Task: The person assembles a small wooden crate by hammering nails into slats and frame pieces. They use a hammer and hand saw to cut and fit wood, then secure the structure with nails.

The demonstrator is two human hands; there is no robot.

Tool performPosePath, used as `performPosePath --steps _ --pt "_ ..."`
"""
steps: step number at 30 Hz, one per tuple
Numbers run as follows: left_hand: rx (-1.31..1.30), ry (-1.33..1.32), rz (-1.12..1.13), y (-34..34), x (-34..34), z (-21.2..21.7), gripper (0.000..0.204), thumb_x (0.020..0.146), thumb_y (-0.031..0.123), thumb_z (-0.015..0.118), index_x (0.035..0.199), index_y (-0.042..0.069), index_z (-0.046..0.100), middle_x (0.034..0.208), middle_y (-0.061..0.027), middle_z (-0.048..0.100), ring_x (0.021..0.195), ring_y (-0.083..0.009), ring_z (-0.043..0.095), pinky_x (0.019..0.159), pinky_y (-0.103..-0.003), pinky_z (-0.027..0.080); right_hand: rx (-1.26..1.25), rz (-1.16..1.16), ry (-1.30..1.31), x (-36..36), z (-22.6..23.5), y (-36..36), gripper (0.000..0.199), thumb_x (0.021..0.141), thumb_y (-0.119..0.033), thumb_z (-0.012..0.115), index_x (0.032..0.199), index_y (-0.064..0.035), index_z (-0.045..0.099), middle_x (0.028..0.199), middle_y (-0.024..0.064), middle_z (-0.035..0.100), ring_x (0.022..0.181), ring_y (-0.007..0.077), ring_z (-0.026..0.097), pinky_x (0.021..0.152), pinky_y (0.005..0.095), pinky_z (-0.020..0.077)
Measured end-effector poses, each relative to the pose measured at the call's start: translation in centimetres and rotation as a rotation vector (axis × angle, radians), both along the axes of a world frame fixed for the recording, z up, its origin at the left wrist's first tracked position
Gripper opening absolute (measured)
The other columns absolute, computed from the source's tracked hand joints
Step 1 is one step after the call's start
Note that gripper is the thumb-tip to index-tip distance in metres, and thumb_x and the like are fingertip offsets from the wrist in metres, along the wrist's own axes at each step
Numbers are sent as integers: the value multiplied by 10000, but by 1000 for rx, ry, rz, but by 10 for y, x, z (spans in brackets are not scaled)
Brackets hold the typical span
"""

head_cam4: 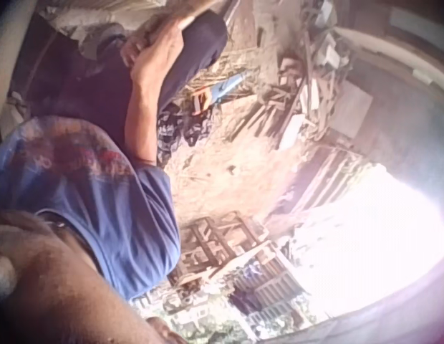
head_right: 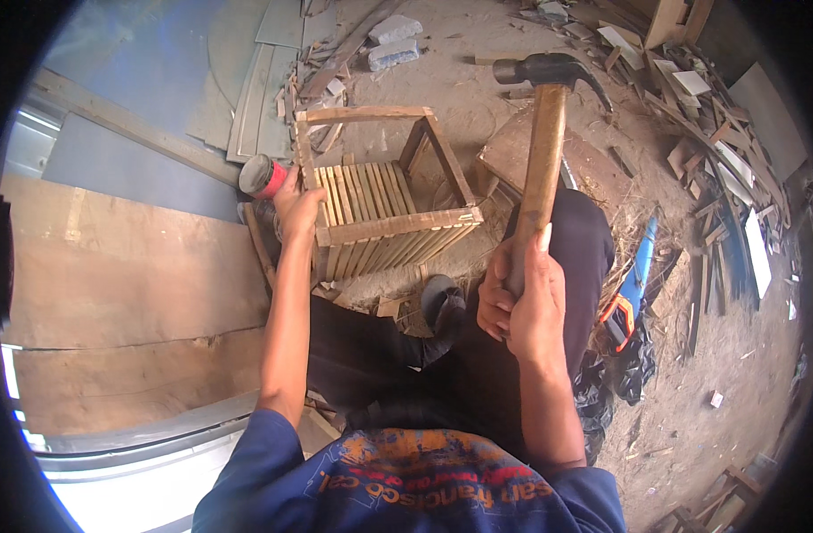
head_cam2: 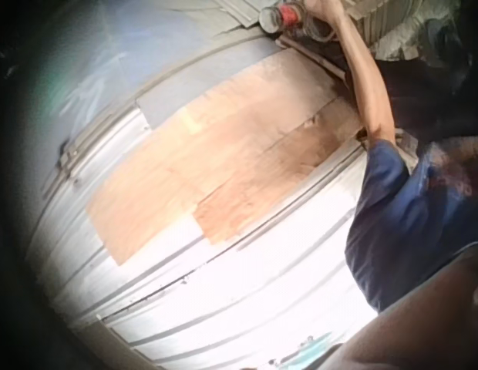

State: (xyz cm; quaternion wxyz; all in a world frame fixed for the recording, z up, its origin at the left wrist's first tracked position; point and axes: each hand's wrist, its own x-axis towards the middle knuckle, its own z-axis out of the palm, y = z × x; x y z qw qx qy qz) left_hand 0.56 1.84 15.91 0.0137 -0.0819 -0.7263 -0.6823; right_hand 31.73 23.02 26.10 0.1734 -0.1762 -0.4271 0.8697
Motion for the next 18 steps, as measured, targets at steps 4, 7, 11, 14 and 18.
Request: performPosePath --steps 4,7,11,14,18 --pt "-80 -23 72 14 -3 7 797 617 -166 587 1403 -92 477 1069 -126 690 864 -165 648 724 -277 509 -67 -6 -39 -6 4 1 547 1039 -596 299 853 -93 405 503 -27 284 330 75 229 301 253 224" --pt "42 -85 35 19 3 17 784 632 -171 593 1404 -100 472 1086 -120 684 854 -158 645 699 -267 502 -72 1 -38 -7 2 -2 547 1040 -595 294 853 -93 407 502 -22 286 329 75 230 301 254 227" --pt "88 -98 -49 7 10 -1 774 668 -178 589 1424 -95 451 1130 -115 678 895 -161 642 739 -271 514 -22 35 -39 -8 3 -3 552 1040 -598 287 851 -94 410 500 -18 290 330 76 231 298 257 230" --pt "65 -91 43 -19 10 -60 762 674 -175 597 1420 -86 467 1135 -103 677 901 -152 636 760 -263 512 -24 31 -52 -7 3 -2 560 1037 -606 281 848 -95 408 500 -18 292 328 77 233 296 258 229" --pt "100 -115 136 -34 17 -124 751 689 -115 632 1424 -41 496 1037 -63 684 816 -127 604 702 -282 486 -40 -5 -48 -5 4 3 569 1031 -619 277 849 -96 407 501 -20 293 324 79 231 291 260 226"
